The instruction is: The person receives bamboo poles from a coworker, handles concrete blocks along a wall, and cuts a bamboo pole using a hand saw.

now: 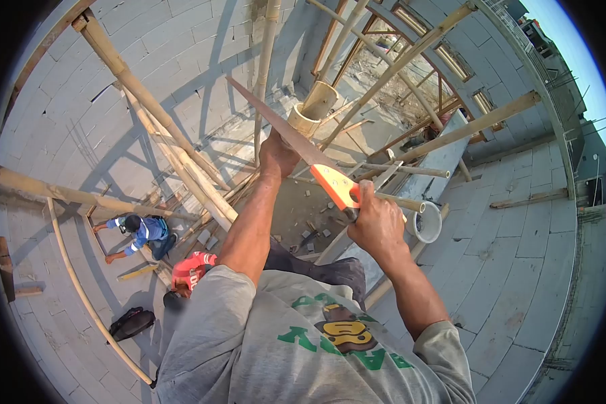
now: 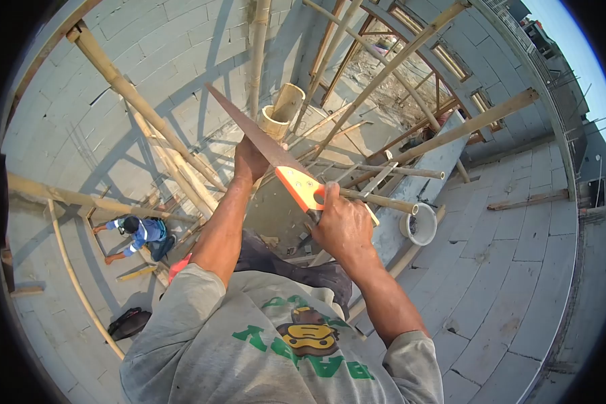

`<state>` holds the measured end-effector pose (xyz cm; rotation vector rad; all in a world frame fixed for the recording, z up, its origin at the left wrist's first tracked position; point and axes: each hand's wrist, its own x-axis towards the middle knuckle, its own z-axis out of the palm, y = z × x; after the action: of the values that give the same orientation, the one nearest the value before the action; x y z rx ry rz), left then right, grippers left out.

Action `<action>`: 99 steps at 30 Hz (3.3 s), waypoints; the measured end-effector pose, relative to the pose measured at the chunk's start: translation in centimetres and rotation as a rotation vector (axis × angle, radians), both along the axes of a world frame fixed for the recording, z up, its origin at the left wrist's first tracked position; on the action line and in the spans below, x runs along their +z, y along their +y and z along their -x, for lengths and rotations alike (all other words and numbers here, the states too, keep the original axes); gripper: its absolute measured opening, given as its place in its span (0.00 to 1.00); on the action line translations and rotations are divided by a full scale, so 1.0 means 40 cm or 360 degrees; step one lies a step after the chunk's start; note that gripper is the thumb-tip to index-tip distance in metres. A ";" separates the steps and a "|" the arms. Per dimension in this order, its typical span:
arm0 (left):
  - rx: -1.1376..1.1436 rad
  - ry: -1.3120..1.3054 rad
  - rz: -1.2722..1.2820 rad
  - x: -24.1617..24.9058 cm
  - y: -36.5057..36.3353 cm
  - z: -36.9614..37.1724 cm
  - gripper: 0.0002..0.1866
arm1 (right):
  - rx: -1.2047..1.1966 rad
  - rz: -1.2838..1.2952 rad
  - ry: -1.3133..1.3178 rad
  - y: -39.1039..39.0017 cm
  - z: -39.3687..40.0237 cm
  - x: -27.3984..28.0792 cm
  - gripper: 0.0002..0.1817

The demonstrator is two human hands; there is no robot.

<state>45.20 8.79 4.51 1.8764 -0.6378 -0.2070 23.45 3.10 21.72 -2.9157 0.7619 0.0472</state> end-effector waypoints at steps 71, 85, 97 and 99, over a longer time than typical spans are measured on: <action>-0.0050 -0.0191 -0.0023 -0.040 -0.026 0.044 0.33 | 0.0021 0.0208 -0.0144 0.060 0.012 -0.009 0.14; -0.0177 0.0131 -0.0068 0.015 -0.020 -0.010 0.31 | 0.0015 0.0131 -0.0048 0.051 0.022 0.008 0.19; -0.0157 0.0128 -0.0163 -0.005 -0.017 -0.020 0.36 | -0.0052 0.0042 0.0017 0.036 0.061 0.021 0.24; -0.0124 0.0210 -0.0135 0.001 -0.019 -0.010 0.36 | -0.0178 -0.0059 -0.0095 0.062 0.210 0.038 0.26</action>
<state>45.61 8.04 4.54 1.9024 -0.6205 -0.4108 15.04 5.59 23.25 -2.8201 0.9028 -0.0359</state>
